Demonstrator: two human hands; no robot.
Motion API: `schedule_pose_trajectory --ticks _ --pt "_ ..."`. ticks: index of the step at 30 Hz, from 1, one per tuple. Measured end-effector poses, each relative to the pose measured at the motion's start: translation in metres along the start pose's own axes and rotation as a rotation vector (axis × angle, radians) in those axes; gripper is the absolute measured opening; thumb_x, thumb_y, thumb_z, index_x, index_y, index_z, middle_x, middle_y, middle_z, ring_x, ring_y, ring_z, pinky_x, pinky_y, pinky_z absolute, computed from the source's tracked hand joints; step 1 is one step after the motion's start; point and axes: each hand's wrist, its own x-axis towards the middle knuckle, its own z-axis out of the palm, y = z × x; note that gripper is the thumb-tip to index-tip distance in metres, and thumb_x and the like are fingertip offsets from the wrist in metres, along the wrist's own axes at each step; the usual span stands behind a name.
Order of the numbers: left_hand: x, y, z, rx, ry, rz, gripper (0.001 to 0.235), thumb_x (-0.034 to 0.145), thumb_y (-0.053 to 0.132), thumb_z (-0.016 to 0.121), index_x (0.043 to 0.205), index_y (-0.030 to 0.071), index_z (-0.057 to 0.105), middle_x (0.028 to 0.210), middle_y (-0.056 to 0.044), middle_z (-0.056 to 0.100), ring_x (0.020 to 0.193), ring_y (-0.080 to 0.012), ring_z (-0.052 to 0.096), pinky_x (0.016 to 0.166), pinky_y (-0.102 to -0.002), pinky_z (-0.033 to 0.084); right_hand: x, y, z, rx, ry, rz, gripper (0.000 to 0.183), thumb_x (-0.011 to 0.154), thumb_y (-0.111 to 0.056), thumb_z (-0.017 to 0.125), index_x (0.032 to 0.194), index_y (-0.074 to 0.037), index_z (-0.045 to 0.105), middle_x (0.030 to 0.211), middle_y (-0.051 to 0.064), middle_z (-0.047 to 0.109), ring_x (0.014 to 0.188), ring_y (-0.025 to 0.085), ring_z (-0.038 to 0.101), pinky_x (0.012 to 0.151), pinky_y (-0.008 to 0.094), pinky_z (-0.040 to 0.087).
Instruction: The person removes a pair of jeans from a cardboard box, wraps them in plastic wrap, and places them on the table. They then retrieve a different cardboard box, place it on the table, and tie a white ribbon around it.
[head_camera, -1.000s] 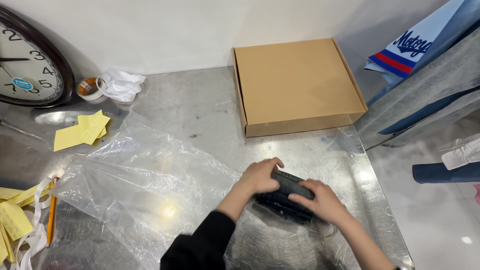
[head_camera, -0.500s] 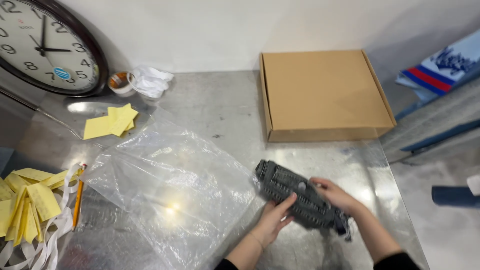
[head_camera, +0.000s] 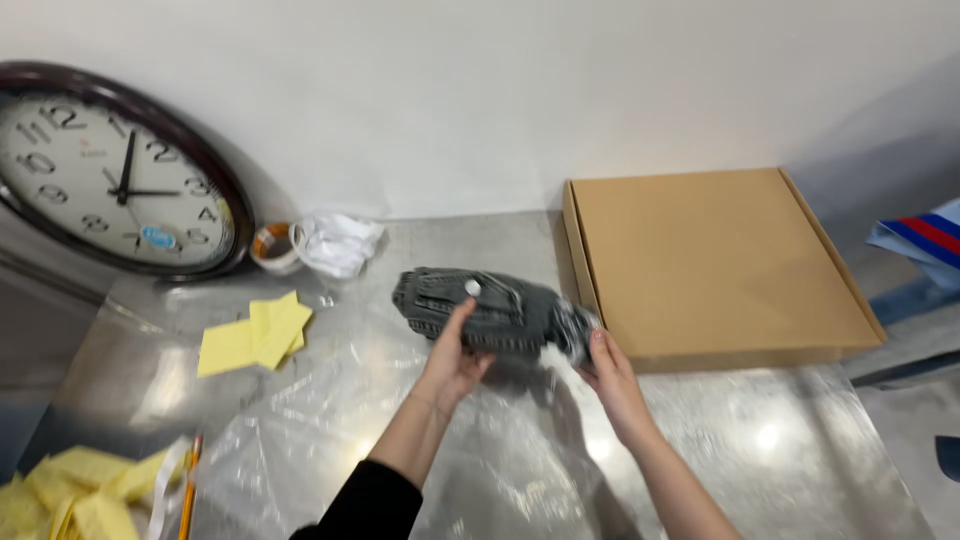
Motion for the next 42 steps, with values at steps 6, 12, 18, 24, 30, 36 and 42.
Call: schedule_pose_trajectory --ticks 6,12,18,24,30,36,42 --pt "0.158 0.043 0.061 -0.339 0.136 -0.004 0.071 0.071 0.027 0.088 0.136 0.009 0.066 0.137 -0.014 0.071 0.127 -0.0294 0.064 0.102 -0.046 0.058 0.093 0.092 0.043 0.106 0.118 0.062 0.046 0.104 -0.035 0.052 0.140 -0.007 0.062 0.100 0.020 0.077 0.075 0.026 0.070 0.061 0.032 0.053" --pt "0.229 0.048 0.096 -0.226 0.396 0.045 0.121 0.063 0.050 0.090 0.159 0.003 0.032 0.161 -0.012 0.041 0.144 -0.0318 0.048 0.110 -0.054 0.056 0.102 0.099 0.041 -0.045 0.116 0.174 0.035 0.102 -0.026 0.059 0.118 0.001 0.075 0.076 0.020 0.070 0.061 0.027 0.069 0.059 0.035 0.061" --pt "0.220 0.066 0.086 0.055 0.336 -0.095 0.113 0.066 0.076 0.074 0.151 0.009 0.043 0.146 -0.009 0.055 0.130 -0.0275 0.056 0.100 -0.056 0.058 0.104 0.112 0.041 -0.110 0.113 0.077 0.025 0.103 -0.020 0.062 0.106 0.000 0.077 0.069 0.015 0.067 0.056 0.023 0.067 0.048 0.026 0.047" --pt "0.205 0.065 0.049 0.392 0.128 -0.254 0.111 0.079 0.082 0.066 0.161 0.012 0.037 0.170 -0.003 0.029 0.098 -0.0211 0.062 0.073 -0.034 0.068 0.089 0.105 0.029 -0.065 0.054 0.103 0.038 0.109 -0.026 0.050 0.116 0.002 0.074 0.080 0.021 0.075 0.063 0.030 0.074 0.055 0.034 0.059" --pt "0.092 0.016 -0.028 0.584 -0.009 0.111 0.062 0.084 0.054 0.073 0.131 0.014 0.062 0.133 0.000 0.065 0.104 -0.0150 0.069 0.071 -0.026 0.058 0.017 0.115 0.001 -0.445 0.021 0.056 0.024 0.095 -0.029 0.070 0.103 -0.011 0.083 0.091 0.006 0.082 0.088 0.017 0.073 0.084 0.029 0.052" --pt "-0.099 -0.067 -0.177 1.184 0.101 0.777 0.030 0.098 0.034 0.063 0.122 0.021 0.074 0.125 0.004 0.074 0.127 -0.0167 0.062 0.110 -0.038 0.046 -0.059 0.153 -0.043 -0.942 -0.149 -0.154 0.052 0.078 -0.040 0.091 0.127 -0.035 0.077 0.118 -0.006 0.058 0.088 0.010 0.065 0.088 0.025 0.053" --pt "-0.156 -0.218 -0.322 1.693 0.647 0.894 0.036 0.083 0.045 0.072 0.118 0.040 0.073 0.166 0.007 0.038 0.156 -0.0231 0.032 0.124 -0.055 0.021 -0.086 0.174 -0.067 -1.101 -0.016 -0.165 0.053 0.082 -0.055 0.077 0.131 -0.035 0.070 0.104 -0.006 0.064 0.095 0.012 0.066 0.084 0.032 0.055"
